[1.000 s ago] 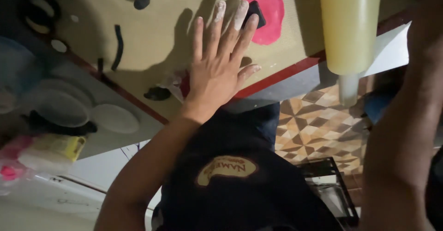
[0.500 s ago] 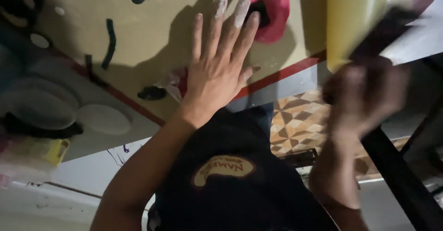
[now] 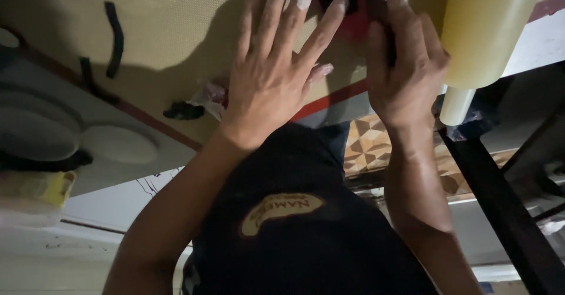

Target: The person presses a black tool into a ball of pink fondant, flattens the fondant by hand, and rolls it flat with a rolling pin. They cut and trim pieces of the pink material with a knife, arrange the cut pieces on the mat, and handle long black strips of material on the work table.

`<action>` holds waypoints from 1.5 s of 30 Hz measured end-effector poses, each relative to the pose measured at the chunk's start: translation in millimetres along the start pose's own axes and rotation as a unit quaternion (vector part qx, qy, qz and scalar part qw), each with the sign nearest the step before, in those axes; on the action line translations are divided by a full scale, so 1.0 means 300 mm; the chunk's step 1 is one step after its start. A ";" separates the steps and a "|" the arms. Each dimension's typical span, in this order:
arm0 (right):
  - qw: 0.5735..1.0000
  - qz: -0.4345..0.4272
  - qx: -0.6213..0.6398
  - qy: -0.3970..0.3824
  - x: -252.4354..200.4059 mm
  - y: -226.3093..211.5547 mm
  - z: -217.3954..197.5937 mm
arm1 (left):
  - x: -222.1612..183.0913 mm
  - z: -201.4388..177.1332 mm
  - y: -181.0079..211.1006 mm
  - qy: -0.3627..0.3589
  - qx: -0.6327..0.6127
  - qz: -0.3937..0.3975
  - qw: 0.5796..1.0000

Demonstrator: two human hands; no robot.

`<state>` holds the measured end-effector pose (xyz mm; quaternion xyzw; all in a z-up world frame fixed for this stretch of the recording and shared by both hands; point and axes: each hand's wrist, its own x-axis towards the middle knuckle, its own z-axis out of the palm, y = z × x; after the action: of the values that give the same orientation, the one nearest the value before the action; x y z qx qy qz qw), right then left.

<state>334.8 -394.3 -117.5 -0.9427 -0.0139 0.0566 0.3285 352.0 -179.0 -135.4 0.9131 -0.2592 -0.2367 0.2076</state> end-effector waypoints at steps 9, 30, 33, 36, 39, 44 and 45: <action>0.999 0.004 0.038 -0.014 0.020 -0.012 0.001 | 0.017 -0.026 0.004 -0.037 0.005 -0.009 0.999; 0.999 0.011 0.018 -0.027 0.019 -0.009 0.005 | 0.011 -0.002 -0.005 -0.035 0.003 -0.001 0.999; 0.999 0.024 0.015 -0.036 0.030 -0.019 0.003 | 0.003 0.006 -0.006 -0.020 0.003 0.003 1.000; 1.000 -0.007 0.000 -0.028 0.052 -0.045 -0.003 | 0.001 0.002 -0.007 -0.006 -0.002 0.010 1.000; 0.999 -0.016 -0.020 -0.024 0.053 -0.039 0.004 | 0.005 -0.011 -0.005 -0.018 -0.018 0.006 1.000; 0.999 -0.020 0.014 -0.023 0.063 -0.048 0.010 | 0.003 0.011 -0.008 0.000 -0.032 0.005 0.999; 0.999 -0.020 0.014 -0.025 0.057 -0.041 0.016 | 0.002 0.012 -0.010 0.000 -0.033 0.004 0.999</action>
<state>351.3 -380.5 -115.3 -0.9360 -0.0401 0.0740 0.3419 351.7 -178.1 -140.0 0.9047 -0.2545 -0.2443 0.2390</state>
